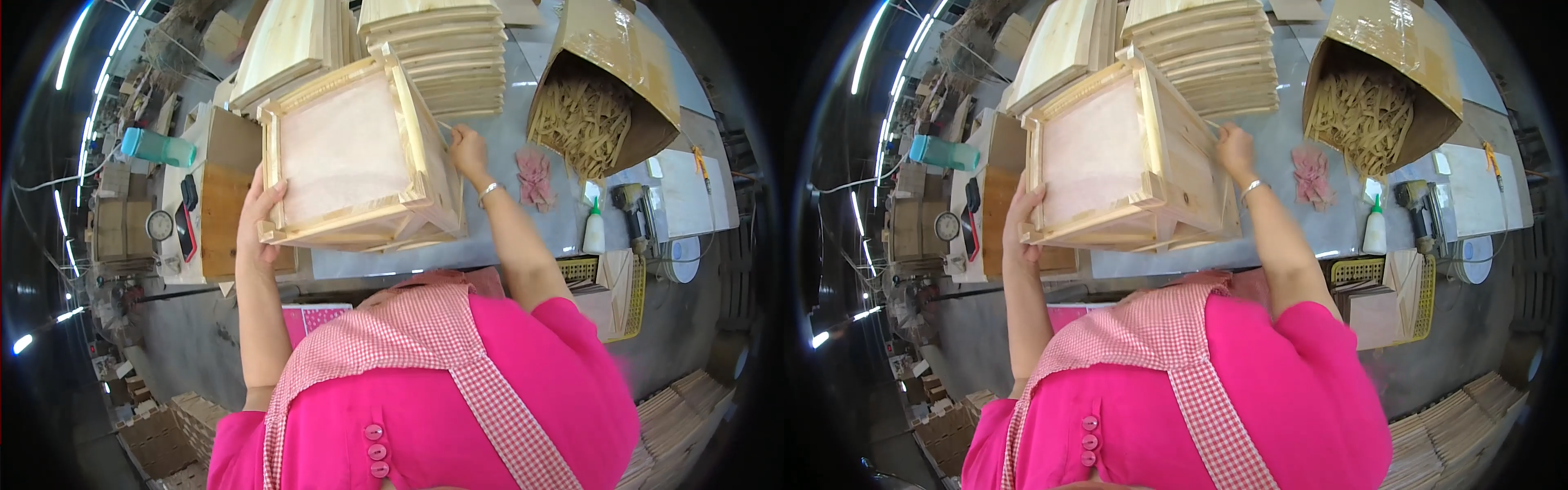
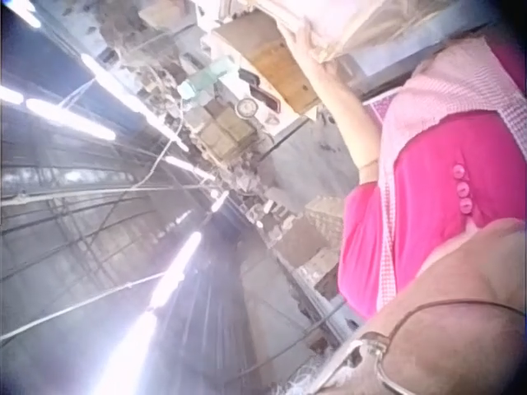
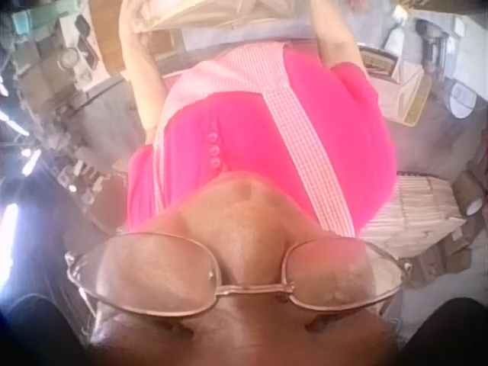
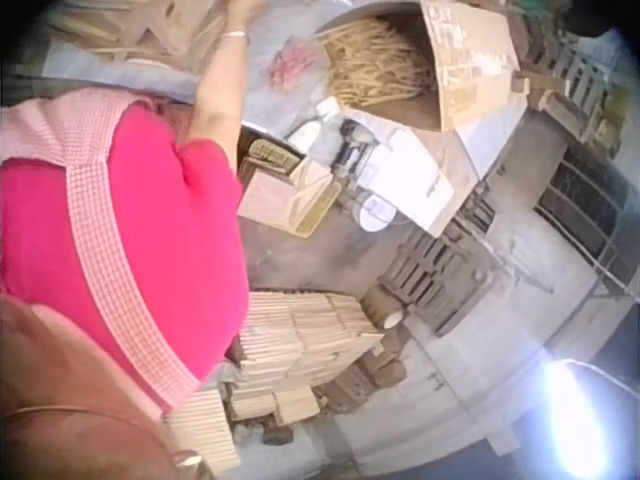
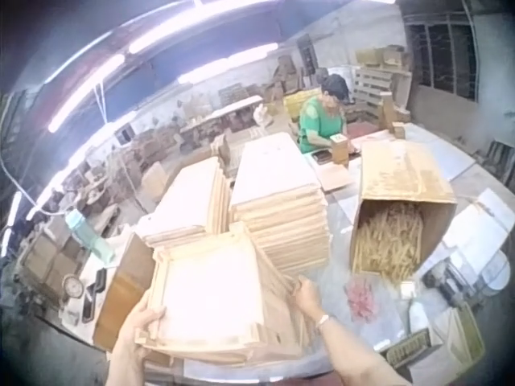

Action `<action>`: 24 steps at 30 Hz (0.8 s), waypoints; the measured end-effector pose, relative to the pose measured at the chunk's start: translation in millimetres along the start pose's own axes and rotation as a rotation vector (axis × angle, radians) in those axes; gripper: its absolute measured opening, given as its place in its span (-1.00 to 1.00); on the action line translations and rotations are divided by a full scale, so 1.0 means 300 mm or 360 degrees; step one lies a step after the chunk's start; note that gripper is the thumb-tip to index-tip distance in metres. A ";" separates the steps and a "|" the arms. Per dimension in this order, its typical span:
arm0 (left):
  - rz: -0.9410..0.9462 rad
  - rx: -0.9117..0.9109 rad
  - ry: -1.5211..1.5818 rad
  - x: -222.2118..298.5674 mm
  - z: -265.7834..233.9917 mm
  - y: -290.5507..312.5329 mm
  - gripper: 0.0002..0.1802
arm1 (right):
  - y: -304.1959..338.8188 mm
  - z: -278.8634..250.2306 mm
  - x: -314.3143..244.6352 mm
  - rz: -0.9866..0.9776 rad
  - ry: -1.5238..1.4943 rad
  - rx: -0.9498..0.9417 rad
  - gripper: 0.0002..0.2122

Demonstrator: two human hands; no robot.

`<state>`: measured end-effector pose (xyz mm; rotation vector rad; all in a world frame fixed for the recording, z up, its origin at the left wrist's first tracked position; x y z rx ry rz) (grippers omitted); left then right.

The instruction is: Assembling wooden boxes by applying glue to boards and fitting them together.

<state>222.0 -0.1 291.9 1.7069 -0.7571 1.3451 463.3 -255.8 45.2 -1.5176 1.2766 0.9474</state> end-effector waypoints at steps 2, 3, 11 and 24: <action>0.0004 -0.0058 0.0002 0.008 0.001 -0.016 -0.27 | 0.045 0.006 0.200 0.0155 0.0075 -0.0144 -0.82; -0.0010 -0.0040 0.0005 0.006 0.002 -0.017 -0.27 | 0.069 0.017 0.234 0.0293 0.0142 -0.0277 -0.81; 0.0020 0.0002 0.0055 -0.001 -0.016 -0.025 -0.29 | 0.172 -0.058 -0.017 -0.0197 -0.0285 -0.0103 -0.75; -0.0024 -0.0308 -0.0016 -0.039 -0.042 -0.035 -0.56 | 0.212 -0.222 -0.810 -0.0176 -0.0986 -0.0742 -0.61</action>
Point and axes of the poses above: each hand's wrist, its own y-axis away from the middle knuckle, its own z-axis out of the palm, x = y × z, the point moved 6 cm from there along -y, towards the middle knuckle, and after that the axes turned 12 degrees about -y, right-handed, at the moved point
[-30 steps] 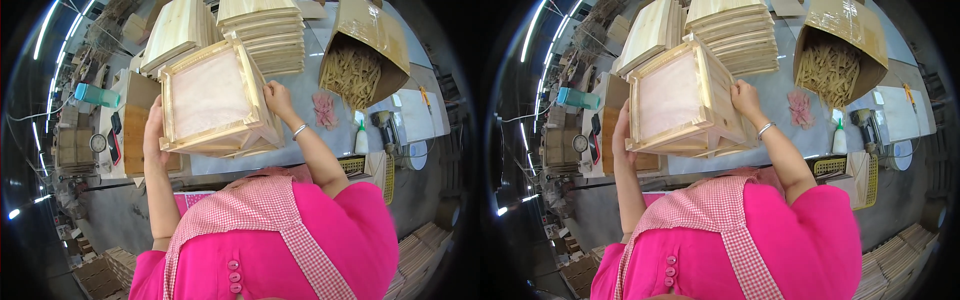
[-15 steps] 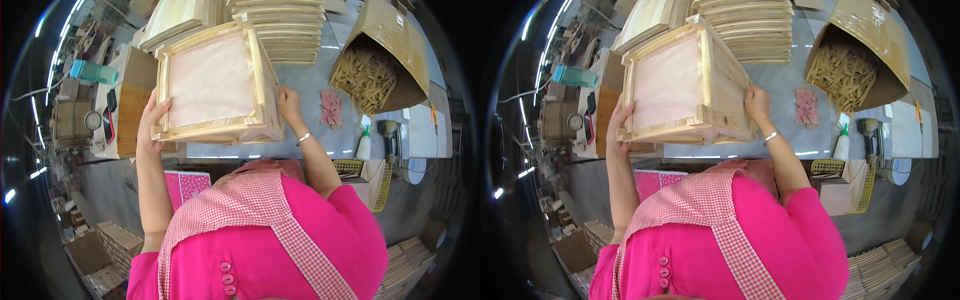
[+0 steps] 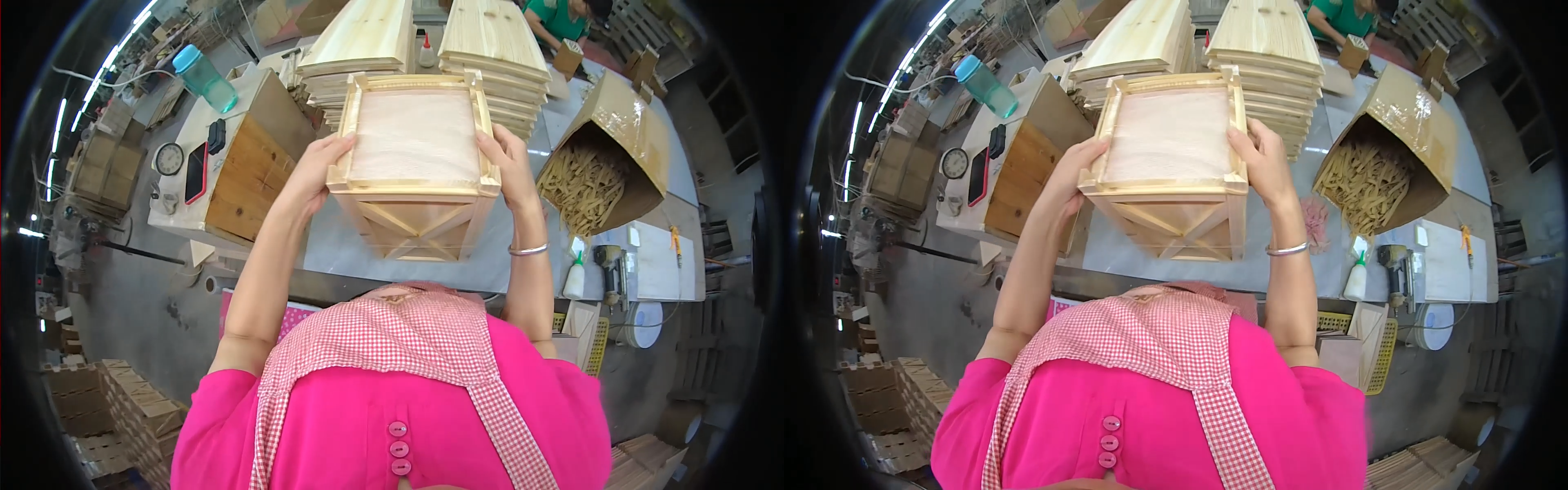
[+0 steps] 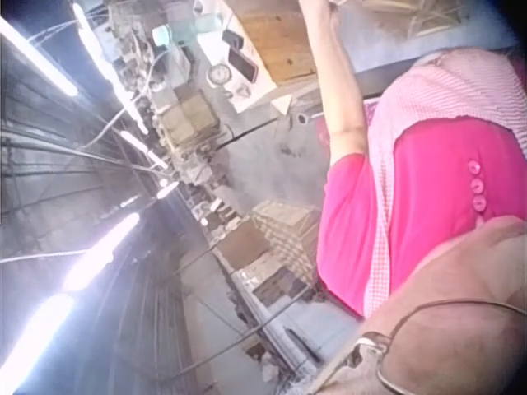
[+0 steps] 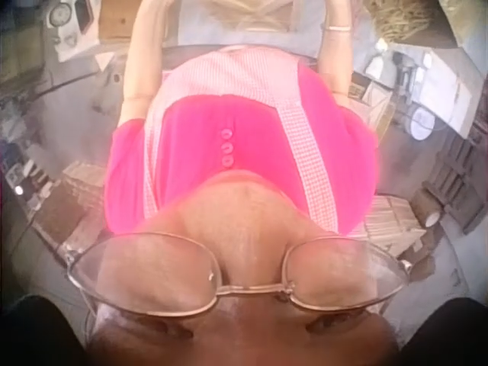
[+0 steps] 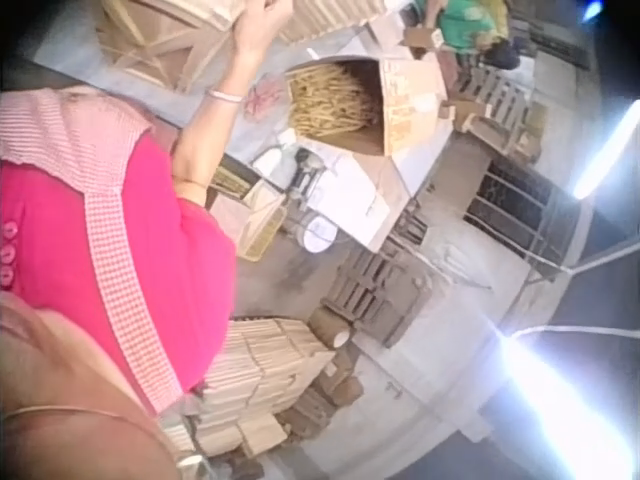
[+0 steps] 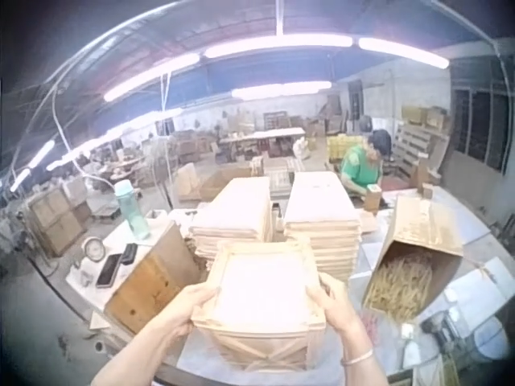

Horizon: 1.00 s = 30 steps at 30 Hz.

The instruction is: Assembling wooden boxes by applying glue to boards and fitting them together.

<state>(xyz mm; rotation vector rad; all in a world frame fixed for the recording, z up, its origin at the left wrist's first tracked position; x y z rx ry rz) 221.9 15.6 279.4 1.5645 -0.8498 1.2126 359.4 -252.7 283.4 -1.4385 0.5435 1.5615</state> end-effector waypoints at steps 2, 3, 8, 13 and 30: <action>0.0084 0.0014 0.0072 0.019 0.017 0.058 -0.57 | 0.031 0.003 -0.016 0.0045 0.0033 -0.0042 -0.65; 0.0127 0.0053 0.0129 0.029 0.005 0.091 -0.58 | 0.042 0.023 -0.042 0.0027 0.0053 -0.0042 -0.65; 0.0250 -0.0096 0.0057 0.006 -0.024 0.175 -0.57 | 0.189 0.084 -0.067 0.0047 -0.0109 0.0070 -0.64; 0.0182 -0.0161 0.0062 -0.086 -0.038 0.067 -0.53 | 0.162 0.046 -0.002 0.0321 -0.0003 0.0131 -0.59; -0.0088 -0.0446 0.0753 -0.547 0.079 0.027 -0.10 | 0.165 0.097 0.254 -0.0613 0.0140 0.0227 -0.64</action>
Point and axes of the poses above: each hand's wrist, its own y-axis away from the middle knuckle, its own z-axis out of the palm, x = y × z, the point moved 6 cm from there along -y, towards the middle knuckle, and after that the axes turned 12 degrees about -y, right-handed, at the moved point
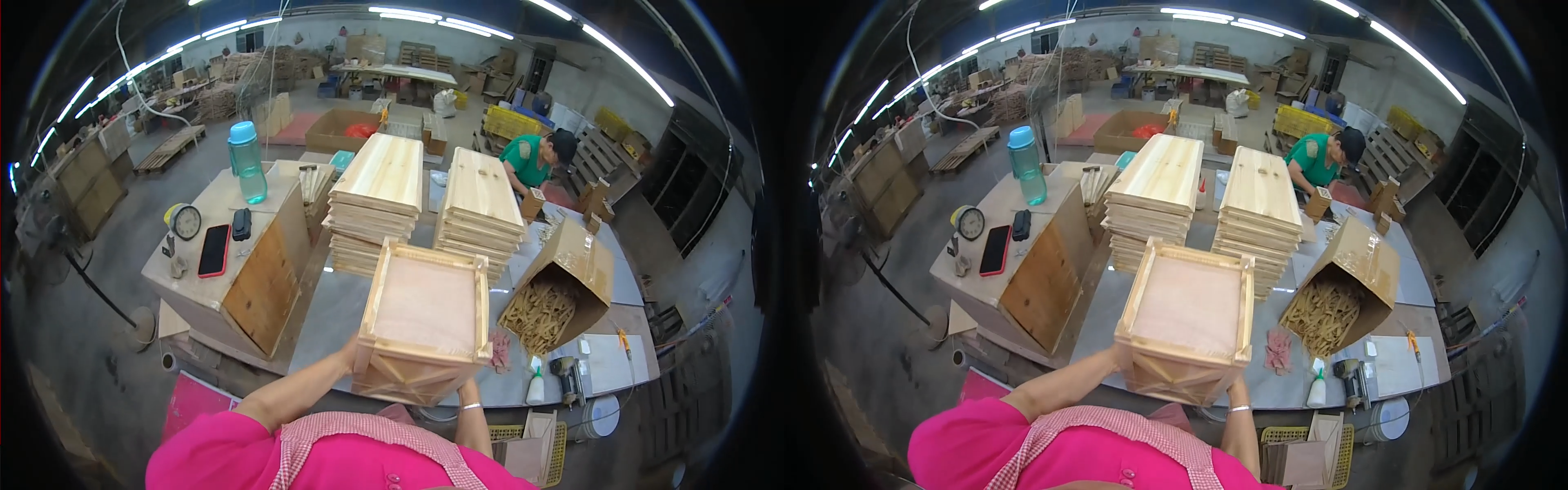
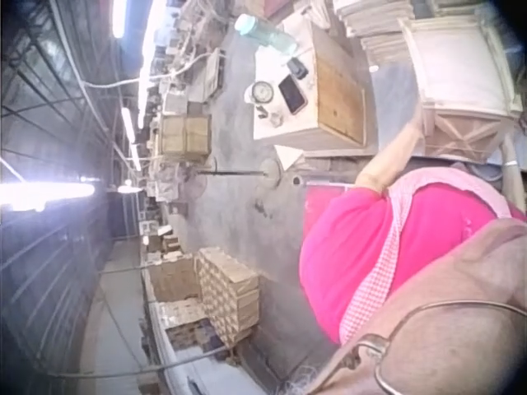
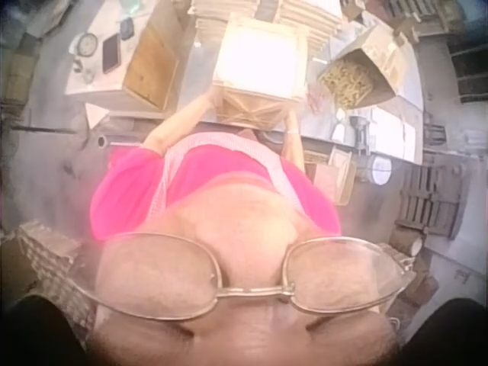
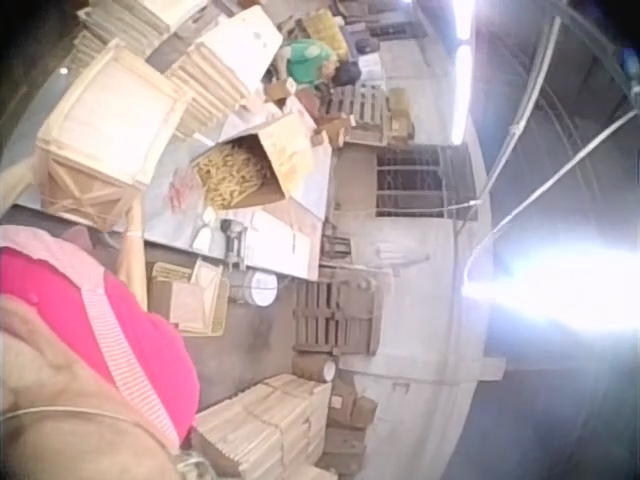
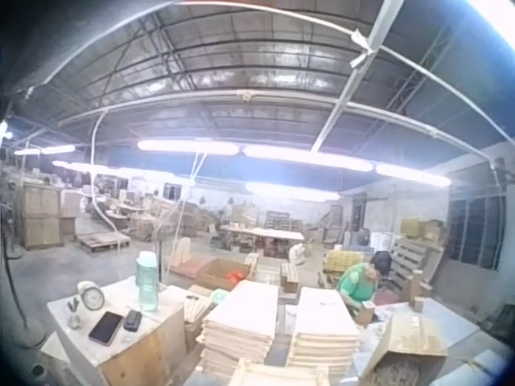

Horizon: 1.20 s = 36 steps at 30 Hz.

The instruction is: Assembling wooden boxes by applying glue to boards and fitting them together.

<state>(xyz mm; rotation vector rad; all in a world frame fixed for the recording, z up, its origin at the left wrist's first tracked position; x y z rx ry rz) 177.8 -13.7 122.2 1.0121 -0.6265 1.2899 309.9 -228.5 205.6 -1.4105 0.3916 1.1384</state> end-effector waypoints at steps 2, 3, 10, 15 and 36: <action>0.0097 -0.0059 -0.0004 0.015 0.025 0.035 -0.10 | -0.013 0.035 -0.057 -0.0070 -0.0005 0.0004 -0.62; 0.0131 -0.0089 0.0002 0.033 0.029 0.061 -0.10 | 0.015 0.037 -0.090 -0.0091 -0.0001 0.0010 -0.61; 0.0157 -0.0294 0.0034 0.315 0.160 0.126 -0.10 | 0.147 -0.025 -0.385 -0.0105 0.0059 0.0207 -0.53; 0.0211 -0.0439 0.0030 0.575 0.206 0.104 -0.09 | 0.023 -0.015 -0.539 -0.0109 -0.0153 0.0452 -0.39; 0.0314 0.0080 -0.0258 0.469 0.152 0.281 -0.20 | 0.235 -0.127 -0.287 0.0564 -0.0542 0.0553 -0.46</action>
Point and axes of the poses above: each hand's wrist, its own y-axis away from the middle knuckle, its own z-axis out of the palm, x = y × z, the point moved 6 cm from there along -y, towards the middle knuckle, and after that the axes turned 12 degrees about -y, right-handed, at the moved point
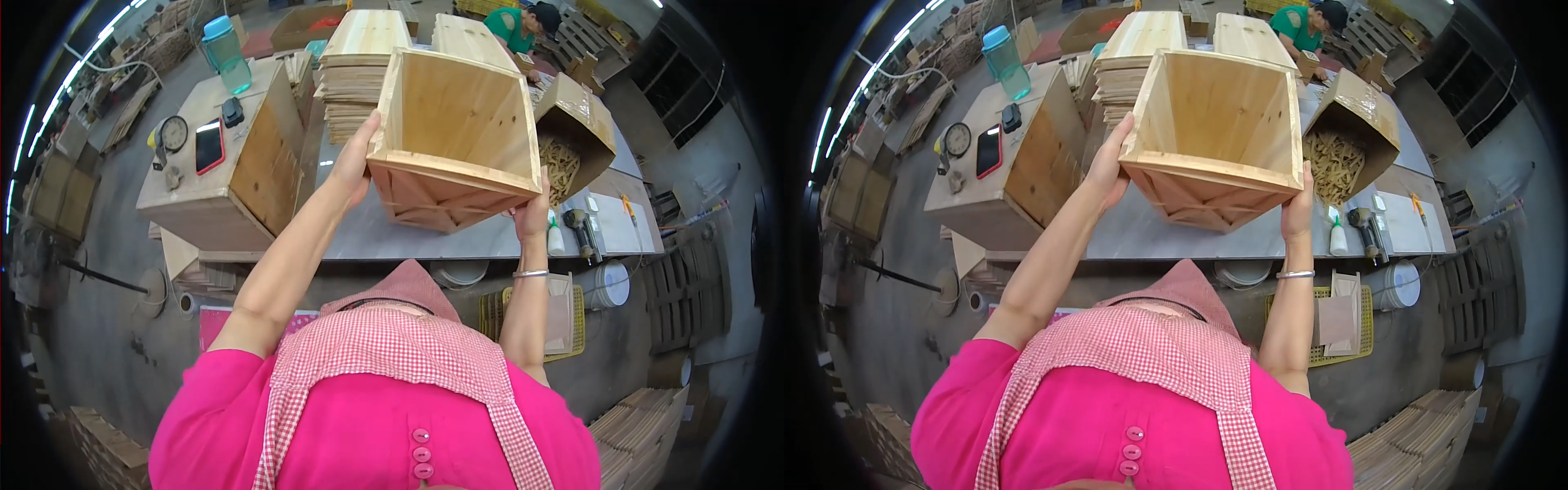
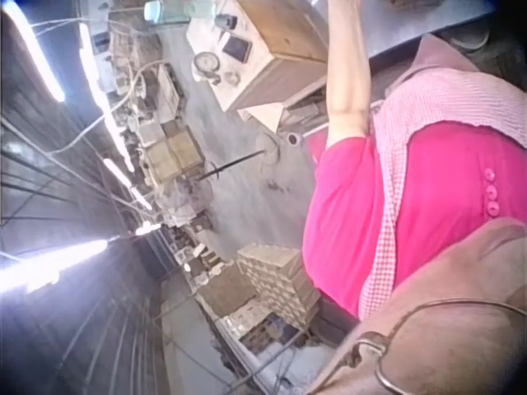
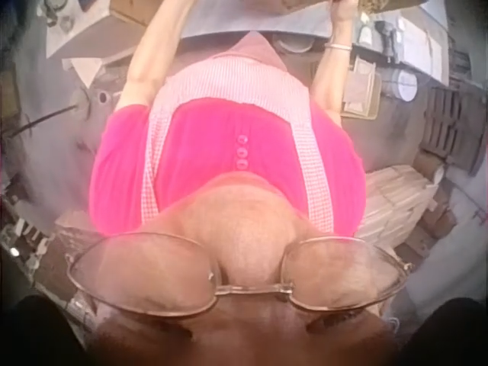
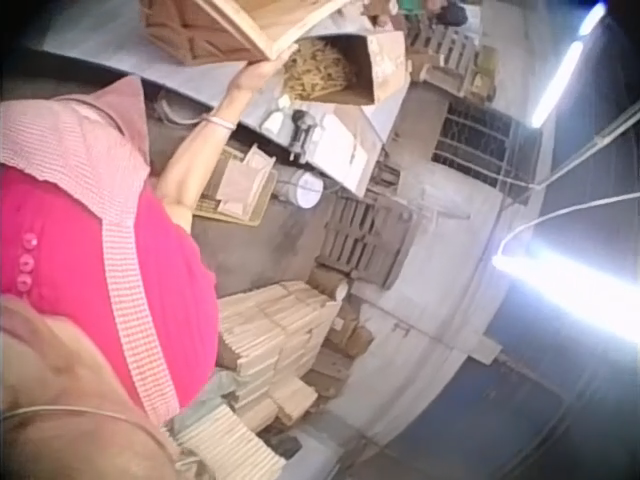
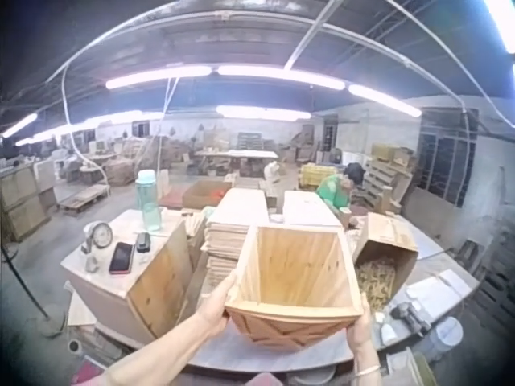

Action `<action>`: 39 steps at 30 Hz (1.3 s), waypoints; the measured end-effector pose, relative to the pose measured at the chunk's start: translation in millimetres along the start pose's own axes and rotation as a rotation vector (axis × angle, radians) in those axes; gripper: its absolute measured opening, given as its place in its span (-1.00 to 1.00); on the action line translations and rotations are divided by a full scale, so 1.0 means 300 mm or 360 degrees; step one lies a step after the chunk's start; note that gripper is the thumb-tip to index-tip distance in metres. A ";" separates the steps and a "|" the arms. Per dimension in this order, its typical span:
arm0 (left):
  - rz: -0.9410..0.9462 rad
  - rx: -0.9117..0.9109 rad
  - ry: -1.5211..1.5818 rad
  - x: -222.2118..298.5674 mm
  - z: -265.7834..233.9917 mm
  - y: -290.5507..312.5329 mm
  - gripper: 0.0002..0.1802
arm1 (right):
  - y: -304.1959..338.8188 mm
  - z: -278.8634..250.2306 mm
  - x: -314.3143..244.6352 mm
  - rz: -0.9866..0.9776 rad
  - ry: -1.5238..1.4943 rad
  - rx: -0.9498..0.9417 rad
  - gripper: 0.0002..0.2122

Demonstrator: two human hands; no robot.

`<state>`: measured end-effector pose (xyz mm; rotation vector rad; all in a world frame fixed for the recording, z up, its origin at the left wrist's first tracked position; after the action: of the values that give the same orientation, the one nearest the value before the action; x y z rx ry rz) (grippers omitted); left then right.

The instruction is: Assembling wooden boxes by applying glue to boards and fitting them together.

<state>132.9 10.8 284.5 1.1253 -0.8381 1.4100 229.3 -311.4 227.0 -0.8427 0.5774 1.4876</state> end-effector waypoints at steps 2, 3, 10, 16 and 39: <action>-0.0048 -0.0005 -0.0091 -0.006 -0.004 0.002 -0.16 | -0.030 -0.008 0.035 -0.0040 -0.0001 0.0103 -0.45; -0.0058 0.0011 -0.0076 -0.015 -0.003 -0.012 -0.16 | -0.044 -0.032 0.055 -0.0107 -0.0009 0.0214 -0.43; -0.0107 0.0160 -0.0053 -0.016 -0.070 -0.068 -0.44 | -0.025 0.283 -0.264 -0.0782 0.1198 -0.0280 -0.63; -0.0040 0.0224 -0.0071 0.023 -0.110 -0.085 -0.71 | 0.134 0.866 -0.119 -0.0968 0.1606 -0.1303 -0.75; 0.1022 0.0458 -0.1490 -0.097 -0.059 0.214 -0.16 | 0.110 0.911 0.084 -0.0527 0.1807 -0.1442 -0.70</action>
<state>65.5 8.2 257.8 1.8989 -1.8181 1.5159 153.1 -86.3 368.5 -2.4140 0.4924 0.7977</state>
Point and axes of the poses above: each hand's wrist, its own y-axis away from the middle knuckle, its own z-axis out of the palm, x = y × z, the point moved 6 cm from there along -y, towards the middle knuckle, and after that the axes turned 12 degrees about -y, right-handed, at the moved point
